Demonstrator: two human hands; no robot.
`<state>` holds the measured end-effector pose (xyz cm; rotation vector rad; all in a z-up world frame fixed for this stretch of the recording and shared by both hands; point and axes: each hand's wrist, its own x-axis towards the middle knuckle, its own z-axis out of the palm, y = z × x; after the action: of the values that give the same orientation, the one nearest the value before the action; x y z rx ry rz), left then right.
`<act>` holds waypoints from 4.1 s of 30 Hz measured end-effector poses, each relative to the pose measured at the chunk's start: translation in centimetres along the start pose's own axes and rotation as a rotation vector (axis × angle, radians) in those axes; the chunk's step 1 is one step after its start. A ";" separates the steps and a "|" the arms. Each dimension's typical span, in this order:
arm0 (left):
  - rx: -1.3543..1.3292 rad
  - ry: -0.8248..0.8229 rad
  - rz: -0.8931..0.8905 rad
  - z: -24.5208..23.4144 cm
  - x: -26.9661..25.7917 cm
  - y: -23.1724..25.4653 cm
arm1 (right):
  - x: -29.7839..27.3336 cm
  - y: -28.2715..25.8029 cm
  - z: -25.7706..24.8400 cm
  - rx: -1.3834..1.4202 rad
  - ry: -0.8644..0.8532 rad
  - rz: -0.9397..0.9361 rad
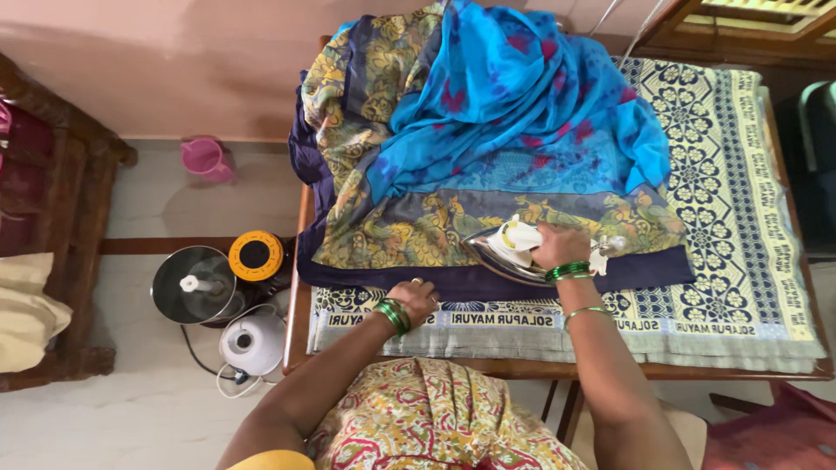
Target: The person irons a patterned blue and gold fabric on a wooden table. They repeatedly smooth the fabric with their hands and pass a white iron over it to remove wrinkles.
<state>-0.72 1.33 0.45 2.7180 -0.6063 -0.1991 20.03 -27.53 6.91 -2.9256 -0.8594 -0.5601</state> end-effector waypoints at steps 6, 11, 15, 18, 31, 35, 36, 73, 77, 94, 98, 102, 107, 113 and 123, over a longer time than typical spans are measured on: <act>0.072 -0.056 0.015 2.0 0.4 0.2 | -1.5 -0.1 -0.3 -0.011 0.089 -0.070; 0.075 -0.196 0.040 -0.5 0.3 0.8 | -2.5 -0.8 -1.7 0.117 0.113 -0.165; 0.094 -0.187 0.035 -2.6 -0.9 0.5 | -3.0 -1.4 -2.3 0.187 0.129 -0.235; 0.128 -0.210 0.034 -2.9 -0.8 0.6 | -2.8 -1.3 -2.5 0.184 0.091 -0.254; -0.152 -0.325 -0.350 -3.2 -1.3 0.3 | -2.9 -1.6 -2.8 0.179 -0.032 -0.296; -0.262 -0.284 -0.411 -1.6 -3.2 -0.4 | -4.1 -2.9 -3.4 0.205 0.067 -0.297; -0.217 -0.249 -0.376 -1.1 -3.6 -0.9 | -4.2 -3.1 -3.5 0.211 0.091 -0.295; 0.127 -0.289 -0.135 -0.8 3.3 4.6 | -9.3 16.7 -2.7 -0.194 -0.211 0.126; 0.128 -0.264 -0.166 -2.2 3.0 5.2 | -9.1 16.6 -1.1 -0.048 -0.287 0.108; 0.057 -0.158 -0.377 -0.2 3.2 4.3 | -8.4 0.8 -5.7 0.202 0.049 -0.005; 0.071 -0.155 -0.392 -0.7 3.3 4.5 | -8.1 4.9 -5.2 0.134 -0.059 0.142; 0.086 -0.177 -0.401 -1.1 3.3 4.8 | -8.6 11.2 -4.1 0.070 -0.071 0.174; 0.096 -0.200 -0.421 -1.7 3.4 5.1 | -8.9 18.6 -3.0 -0.061 -0.077 0.208; 0.116 -0.244 -0.453 -2.4 3.5 5.6 | -8.7 19.6 -2.4 0.007 -0.002 0.159; 0.206 -0.200 -0.546 -0.7 3.4 5.2 | -9.0 8.4 -2.7 0.259 0.052 -0.019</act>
<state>0.47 -4.35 2.76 3.0292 0.0906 -0.5753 16.56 -39.67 6.78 -2.6616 -0.8813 -0.4829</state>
